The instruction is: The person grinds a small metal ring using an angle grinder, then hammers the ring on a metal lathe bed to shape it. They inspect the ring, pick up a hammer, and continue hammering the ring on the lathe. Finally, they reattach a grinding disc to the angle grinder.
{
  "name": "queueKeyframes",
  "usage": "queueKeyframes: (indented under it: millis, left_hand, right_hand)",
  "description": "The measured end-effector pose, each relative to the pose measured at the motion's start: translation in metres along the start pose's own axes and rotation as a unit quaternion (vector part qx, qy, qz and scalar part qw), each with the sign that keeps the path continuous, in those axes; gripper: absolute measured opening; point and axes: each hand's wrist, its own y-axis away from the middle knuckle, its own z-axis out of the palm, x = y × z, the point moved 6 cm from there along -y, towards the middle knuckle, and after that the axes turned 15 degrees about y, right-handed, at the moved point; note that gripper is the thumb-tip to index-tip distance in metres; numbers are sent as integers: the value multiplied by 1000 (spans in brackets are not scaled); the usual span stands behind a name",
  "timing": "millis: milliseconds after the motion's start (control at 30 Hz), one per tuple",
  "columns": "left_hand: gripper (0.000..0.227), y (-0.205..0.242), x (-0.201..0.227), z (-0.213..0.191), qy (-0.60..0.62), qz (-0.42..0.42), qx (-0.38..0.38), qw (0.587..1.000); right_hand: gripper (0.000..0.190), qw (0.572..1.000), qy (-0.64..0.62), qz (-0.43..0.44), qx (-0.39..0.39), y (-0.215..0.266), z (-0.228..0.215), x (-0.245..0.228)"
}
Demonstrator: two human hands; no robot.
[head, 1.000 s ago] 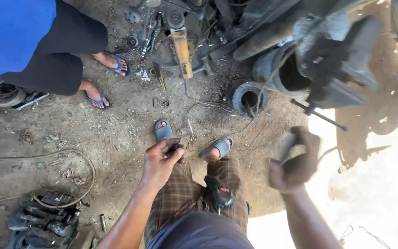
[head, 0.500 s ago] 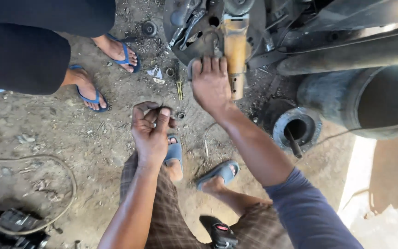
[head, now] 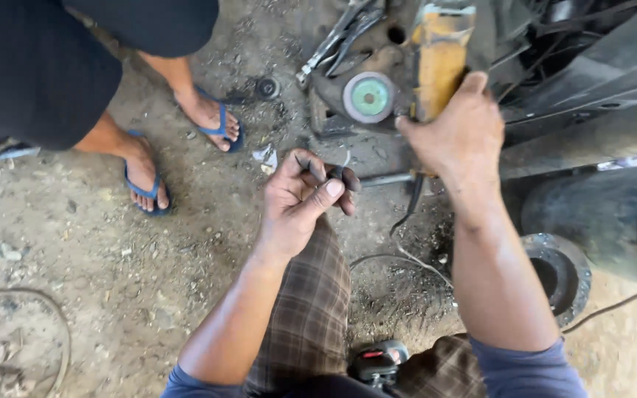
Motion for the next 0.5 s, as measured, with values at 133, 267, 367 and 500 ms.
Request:
queueKeyframes:
  millis: [133, 267, 367, 500]
  left_hand:
    - [18, -7, -21, 7, 77, -14, -1, 997]
    - [14, -14, -33, 16, 170, -75, -30, 982]
    - [9, -15, -51, 14, 198, -110, -43, 973]
    - [15, -19, -88, 33, 88, -126, 10, 988]
  right_hand:
    - [78, 990, -115, 29, 81, -2, 14, 20]
    - [80, 946, -294, -7, 136, 37, -12, 40]
    - [85, 893, -391, -76, 209, 89, -13, 69]
    - [86, 823, -530, -88, 186, 146, 8, 113]
